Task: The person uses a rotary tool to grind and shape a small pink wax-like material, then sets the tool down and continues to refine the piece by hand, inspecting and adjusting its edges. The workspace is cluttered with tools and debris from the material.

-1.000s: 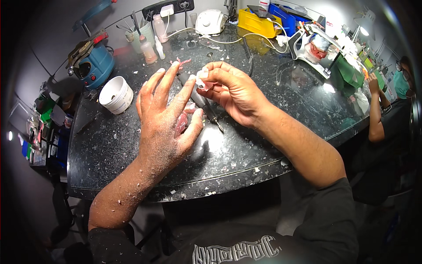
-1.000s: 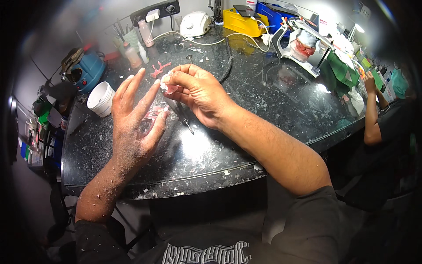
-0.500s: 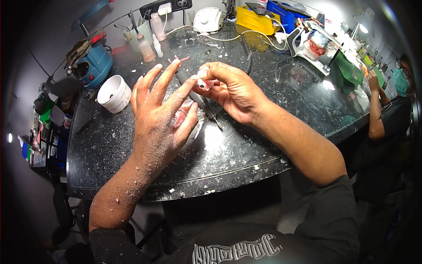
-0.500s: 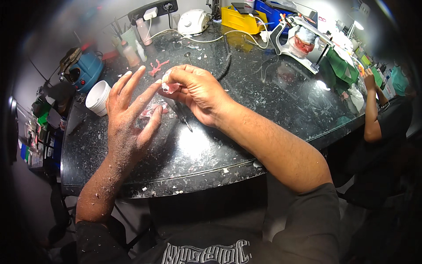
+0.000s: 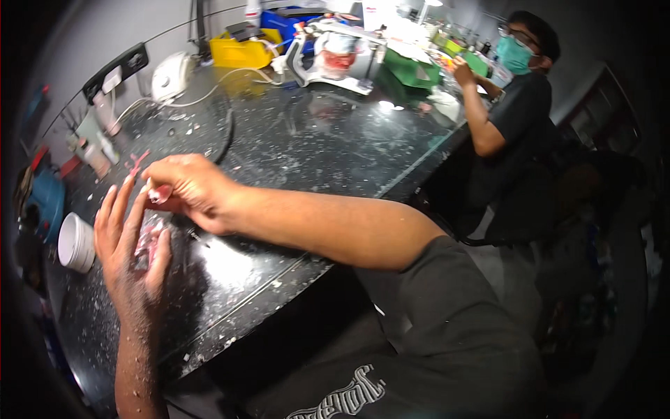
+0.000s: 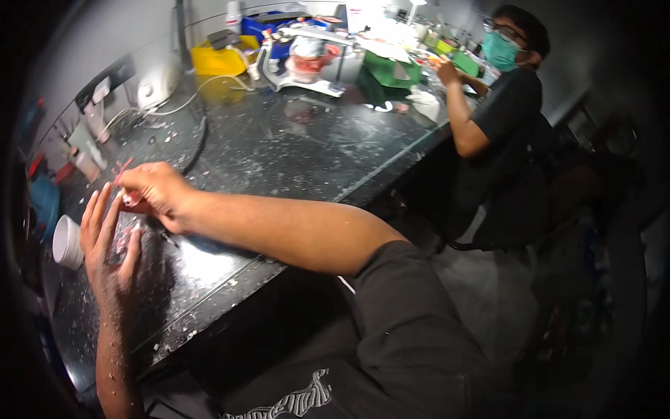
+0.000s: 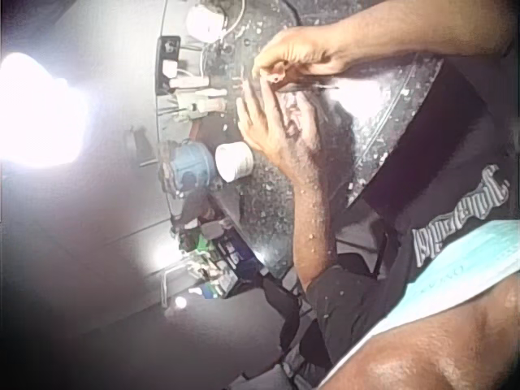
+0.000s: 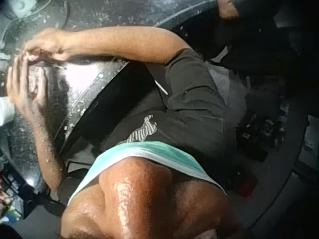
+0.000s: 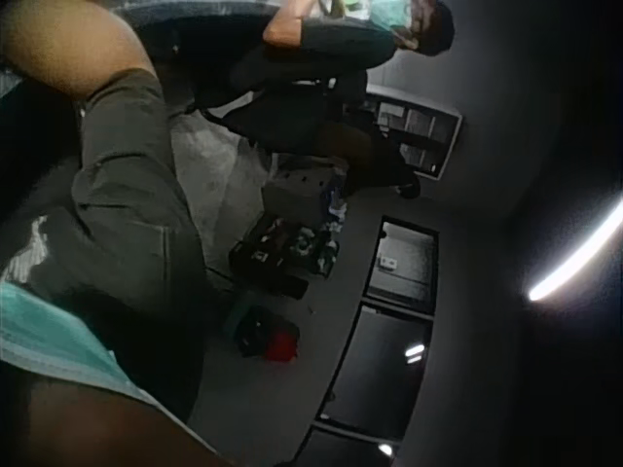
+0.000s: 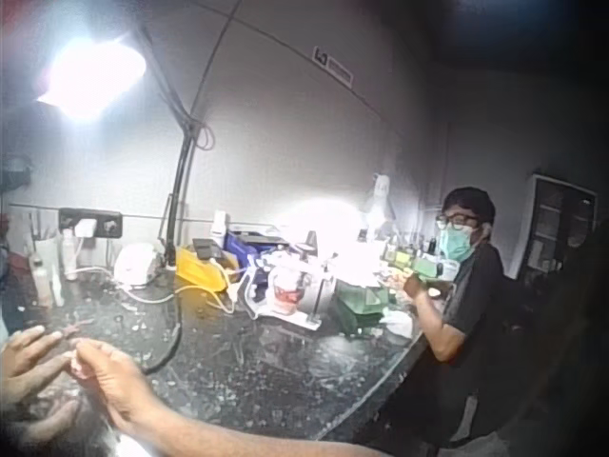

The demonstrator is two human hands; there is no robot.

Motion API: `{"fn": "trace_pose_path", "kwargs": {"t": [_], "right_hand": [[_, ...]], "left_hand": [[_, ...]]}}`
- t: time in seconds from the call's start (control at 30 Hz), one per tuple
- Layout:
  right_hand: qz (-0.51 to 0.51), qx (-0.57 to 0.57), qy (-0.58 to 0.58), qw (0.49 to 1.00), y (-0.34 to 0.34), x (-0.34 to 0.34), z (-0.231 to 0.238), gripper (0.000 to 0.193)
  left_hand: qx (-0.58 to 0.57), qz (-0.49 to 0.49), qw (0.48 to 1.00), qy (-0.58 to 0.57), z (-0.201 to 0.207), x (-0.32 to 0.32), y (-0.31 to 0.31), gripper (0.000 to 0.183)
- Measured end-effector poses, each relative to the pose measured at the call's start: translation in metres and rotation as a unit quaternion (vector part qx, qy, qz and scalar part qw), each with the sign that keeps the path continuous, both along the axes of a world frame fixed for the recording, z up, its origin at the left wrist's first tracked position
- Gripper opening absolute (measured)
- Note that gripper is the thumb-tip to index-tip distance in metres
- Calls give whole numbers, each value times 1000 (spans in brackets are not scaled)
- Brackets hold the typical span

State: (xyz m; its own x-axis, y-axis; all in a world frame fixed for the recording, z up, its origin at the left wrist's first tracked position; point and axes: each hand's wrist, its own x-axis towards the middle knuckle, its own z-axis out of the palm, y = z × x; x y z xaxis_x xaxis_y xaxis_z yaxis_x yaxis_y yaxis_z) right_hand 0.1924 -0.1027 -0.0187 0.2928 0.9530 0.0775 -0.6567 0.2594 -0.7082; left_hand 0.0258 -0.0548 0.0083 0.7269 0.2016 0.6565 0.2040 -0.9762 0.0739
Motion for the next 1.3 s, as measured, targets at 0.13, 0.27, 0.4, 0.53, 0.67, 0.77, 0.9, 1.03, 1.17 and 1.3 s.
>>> {"fn": "trace_pose_path", "kwargs": {"t": [0.13, 0.27, 0.4, 0.53, 0.67, 0.77, 0.9, 1.03, 1.17, 1.3], "right_hand": [[-5, -7, -11, 1000, -4, 3, 2, 7], [-2, -10, -17, 1000, -4, 4, 1, 10], [-2, -6, -16, 1000, -5, 3, 3, 10], [-4, -14, -21, 1000, -4, 2, 2, 10], [-4, -9, -21, 1000, -3, 1, 2, 11], [1, -6, -19, 1000, -4, 3, 2, 11], [2, -6, -16, 1000, -6, 1, 5, 11], [5, -1, -17, 1000, -5, 3, 3, 11], [6, -2, -20, 1000, -5, 4, 2, 12], [7, 1, -18, 1000, -5, 3, 2, 12]], "left_hand": [[-34, 0, 999, -2, -1, 4, -4, 54], [-64, -2, 998, -2, 0, 2, -8, 56], [-59, 7, 998, -2, 0, 2, -9, 57], [-66, 1, 998, -4, 0, 1, -8, 56], [-74, 8, 997, 11, 0, -1, -7, 55], [-80, 4, 997, 6, -2, 0, -7, 55], [-86, 6, 996, 7, -1, 1, -7, 56], [-94, -2, 996, 3, -2, 2, -6, 57], [-97, 2, 995, 8, -1, 2, -7, 57], [-106, 0, 994, 6, 0, 2, -8, 57]]}}
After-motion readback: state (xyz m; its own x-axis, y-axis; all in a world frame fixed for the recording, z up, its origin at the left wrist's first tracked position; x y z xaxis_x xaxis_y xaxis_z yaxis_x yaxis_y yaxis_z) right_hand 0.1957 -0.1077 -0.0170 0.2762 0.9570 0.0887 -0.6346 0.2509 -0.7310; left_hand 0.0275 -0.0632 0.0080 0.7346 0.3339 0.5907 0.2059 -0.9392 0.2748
